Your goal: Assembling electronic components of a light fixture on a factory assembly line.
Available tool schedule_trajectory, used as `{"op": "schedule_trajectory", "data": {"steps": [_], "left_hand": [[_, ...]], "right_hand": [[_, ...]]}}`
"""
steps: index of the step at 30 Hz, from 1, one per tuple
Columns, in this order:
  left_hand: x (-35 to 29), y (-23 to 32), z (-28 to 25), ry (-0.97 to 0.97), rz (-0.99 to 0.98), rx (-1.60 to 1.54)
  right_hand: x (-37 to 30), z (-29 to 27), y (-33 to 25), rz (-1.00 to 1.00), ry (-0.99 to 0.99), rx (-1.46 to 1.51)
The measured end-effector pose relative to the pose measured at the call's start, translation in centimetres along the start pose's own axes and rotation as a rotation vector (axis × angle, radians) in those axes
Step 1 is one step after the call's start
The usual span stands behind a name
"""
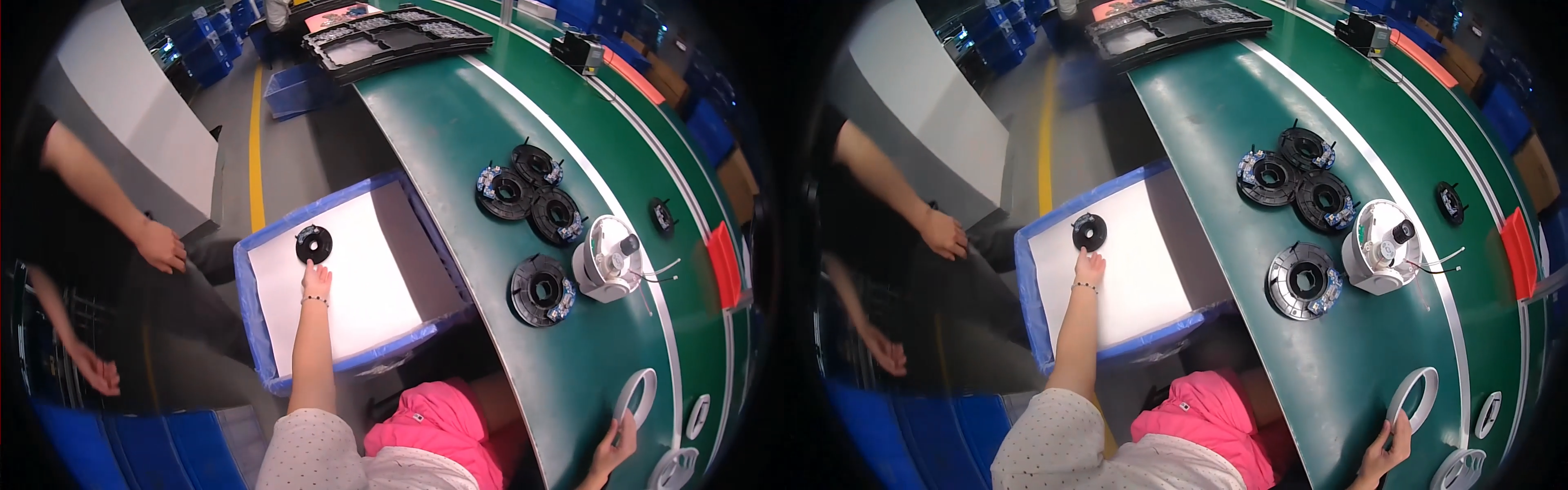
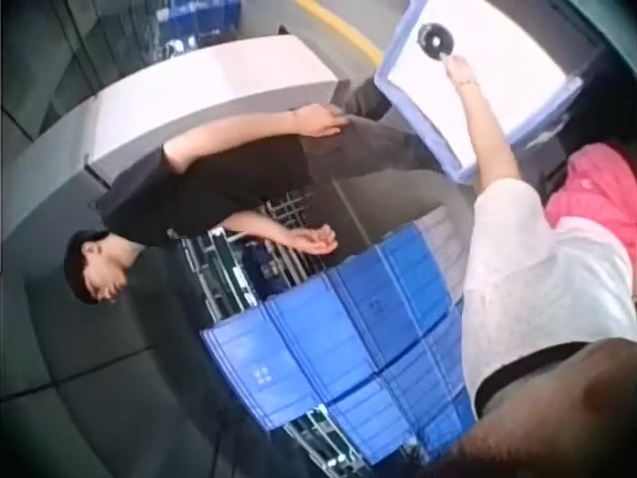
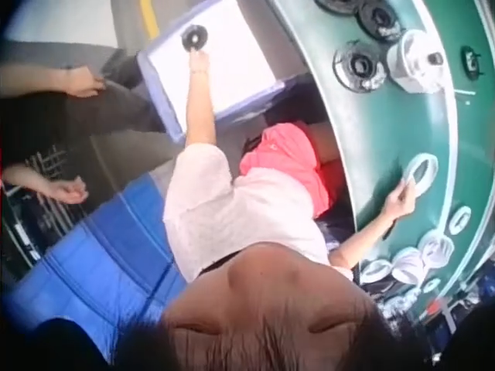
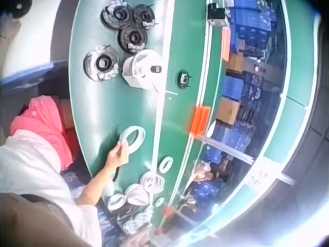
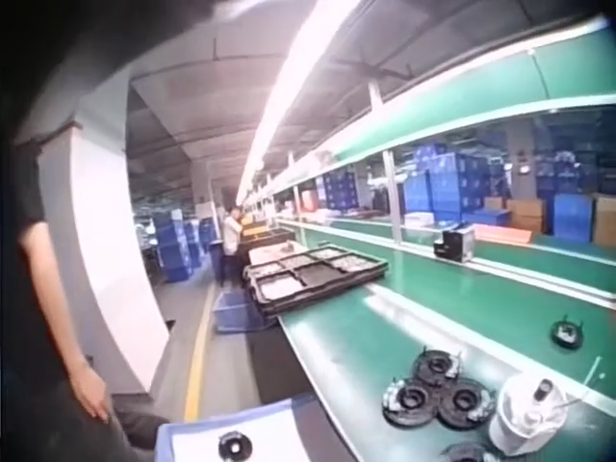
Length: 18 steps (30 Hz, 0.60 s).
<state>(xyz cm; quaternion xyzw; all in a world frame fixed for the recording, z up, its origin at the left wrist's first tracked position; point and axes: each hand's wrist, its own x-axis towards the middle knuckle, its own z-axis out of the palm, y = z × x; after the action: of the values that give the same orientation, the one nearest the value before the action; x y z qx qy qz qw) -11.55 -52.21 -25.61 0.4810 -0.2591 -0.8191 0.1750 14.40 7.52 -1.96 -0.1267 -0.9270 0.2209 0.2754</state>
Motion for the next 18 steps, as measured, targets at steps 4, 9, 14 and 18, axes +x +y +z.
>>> {"op": "schedule_trajectory", "data": {"steps": [4, 9, 14, 18], "left_hand": [[2.7, -1.6, 3.2, -0.056, -0.037, 0.101], [9.0, 2.5, 0.1, 0.014, -0.016, 0.160], [4.7, 3.2, 1.3, -0.117, 0.216, 0.015], [-8.1, -0.3, 6.8, -0.401, 0.424, 0.152]], "right_hand": [[1.1, -0.9, -1.9, -0.379, -0.018, -0.095], [2.0, 1.1, -7.1, -0.380, -0.192, 0.015], [2.1, 1.5, -7.3, -0.439, -0.237, -0.014], [1.4, 0.9, -5.6, -0.363, -0.236, -0.068]]}}
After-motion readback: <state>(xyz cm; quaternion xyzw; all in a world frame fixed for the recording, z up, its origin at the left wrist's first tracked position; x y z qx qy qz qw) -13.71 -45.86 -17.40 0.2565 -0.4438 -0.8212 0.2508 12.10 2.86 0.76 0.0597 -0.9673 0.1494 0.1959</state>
